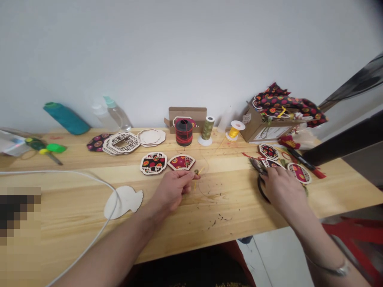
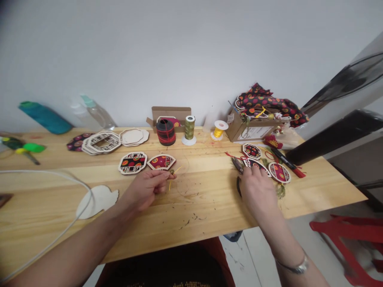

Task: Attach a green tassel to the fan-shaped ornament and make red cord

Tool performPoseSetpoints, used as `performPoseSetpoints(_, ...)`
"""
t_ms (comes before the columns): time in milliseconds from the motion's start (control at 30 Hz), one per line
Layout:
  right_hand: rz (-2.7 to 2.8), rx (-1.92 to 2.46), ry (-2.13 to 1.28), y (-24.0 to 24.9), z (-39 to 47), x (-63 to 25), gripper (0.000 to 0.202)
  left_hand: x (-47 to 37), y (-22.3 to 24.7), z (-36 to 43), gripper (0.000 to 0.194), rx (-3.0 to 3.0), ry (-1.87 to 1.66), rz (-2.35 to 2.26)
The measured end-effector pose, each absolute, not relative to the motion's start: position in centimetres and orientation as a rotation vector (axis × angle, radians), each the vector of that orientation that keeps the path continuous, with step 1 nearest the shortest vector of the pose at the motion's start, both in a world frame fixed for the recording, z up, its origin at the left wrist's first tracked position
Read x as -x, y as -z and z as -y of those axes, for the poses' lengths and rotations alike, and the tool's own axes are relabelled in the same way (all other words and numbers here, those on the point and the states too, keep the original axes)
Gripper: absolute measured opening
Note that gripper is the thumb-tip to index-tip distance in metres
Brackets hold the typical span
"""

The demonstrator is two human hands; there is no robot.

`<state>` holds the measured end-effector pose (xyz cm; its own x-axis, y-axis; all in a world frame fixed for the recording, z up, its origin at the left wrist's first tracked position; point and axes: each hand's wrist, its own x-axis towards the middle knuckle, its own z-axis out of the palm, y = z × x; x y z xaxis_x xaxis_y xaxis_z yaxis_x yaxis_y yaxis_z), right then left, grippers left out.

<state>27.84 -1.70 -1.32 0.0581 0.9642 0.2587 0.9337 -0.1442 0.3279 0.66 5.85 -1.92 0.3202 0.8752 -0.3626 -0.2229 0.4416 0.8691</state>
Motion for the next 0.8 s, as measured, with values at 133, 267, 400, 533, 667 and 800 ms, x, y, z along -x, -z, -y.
performPoseSetpoints(133,-1.882,-2.361,-0.53,2.7,3.2,-29.7,0.023,-0.6,1.9,-5.9,0.022,-0.825,-0.848,-1.007)
performPoseSetpoints(267,-1.888,-2.376,-0.544,2.8,3.2,-29.7,0.021,-0.4,2.2,-6.1,0.022,-0.854,-0.869,-0.992)
performPoseSetpoints(400,-1.845,-2.405,-0.45,2.3,3.3,-30.2,0.024,-0.4,2.1,-6.2,0.021,-0.843,-0.897,-1.0)
performPoseSetpoints(533,-1.813,-2.405,-0.197,2.4,3.5,-30.8,0.026,-0.5,1.9,-6.1,0.021,-0.811,-0.914,-0.998)
performPoseSetpoints(667,-1.821,-2.391,-0.171,2.8,3.4,-31.0,0.026,-0.5,2.0,-6.0,0.024,-0.818,-0.928,-0.98)
performPoseSetpoints(800,-1.791,-2.453,-0.182,2.4,3.7,-30.7,0.032,-0.5,1.9,-6.0,0.025,-0.829,-0.935,-0.981)
